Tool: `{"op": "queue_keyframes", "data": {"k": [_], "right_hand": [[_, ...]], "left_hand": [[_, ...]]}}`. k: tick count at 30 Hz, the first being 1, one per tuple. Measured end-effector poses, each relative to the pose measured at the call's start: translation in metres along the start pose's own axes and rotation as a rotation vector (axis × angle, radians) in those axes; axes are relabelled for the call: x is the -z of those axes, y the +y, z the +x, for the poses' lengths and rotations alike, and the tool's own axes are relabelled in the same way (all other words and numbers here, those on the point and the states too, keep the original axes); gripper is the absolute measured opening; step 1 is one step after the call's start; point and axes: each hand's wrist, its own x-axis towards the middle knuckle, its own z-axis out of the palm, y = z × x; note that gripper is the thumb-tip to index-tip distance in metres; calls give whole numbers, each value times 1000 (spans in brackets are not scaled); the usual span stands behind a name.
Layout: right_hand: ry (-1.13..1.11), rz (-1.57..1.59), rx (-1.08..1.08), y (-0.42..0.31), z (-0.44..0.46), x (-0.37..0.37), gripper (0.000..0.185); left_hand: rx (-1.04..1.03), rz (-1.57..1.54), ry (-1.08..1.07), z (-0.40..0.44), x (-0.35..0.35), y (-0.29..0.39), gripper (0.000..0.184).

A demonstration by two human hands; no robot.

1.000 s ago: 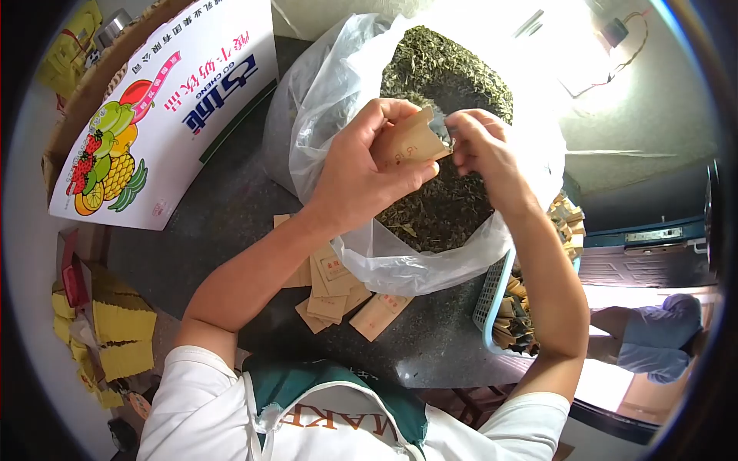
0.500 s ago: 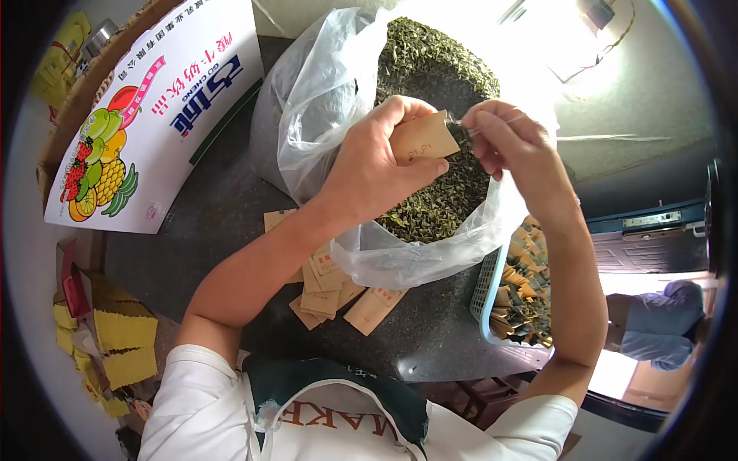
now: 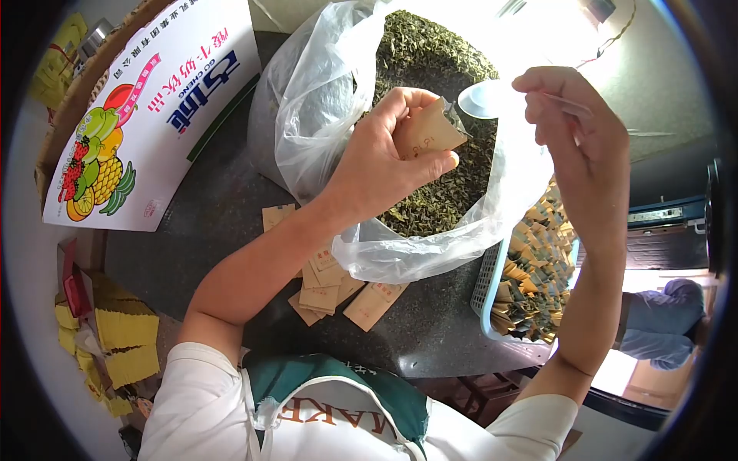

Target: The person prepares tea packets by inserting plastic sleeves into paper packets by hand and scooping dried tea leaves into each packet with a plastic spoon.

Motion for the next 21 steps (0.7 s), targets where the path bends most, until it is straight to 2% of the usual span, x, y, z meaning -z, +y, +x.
{"op": "queue_keyframes", "data": {"k": [2,4,7,11,17,19,21], "right_hand": [[-9,10,0,2,0,1,17],[-151,39,-108,4,-2,-1,16],[-226,151,-155,8,-5,-16,15],[-223,144,-210,10,-8,-24,14],[-177,82,-49,-2,-11,-12,13],[-43,-18,148,-7,-11,-5,12],[-37,-72,152,-10,-12,3,13]], "left_hand": [[9,-26,-5,-1,1,-1,56],[-9,-12,-40,-1,1,-1,53],[18,-108,-81,-1,-3,3,50],[23,-120,-97,-3,-5,5,48],[-7,-58,-112,1,-3,2,51],[-74,-19,-108,2,-4,-1,53],[-21,-23,-116,-1,-3,5,53]]}}
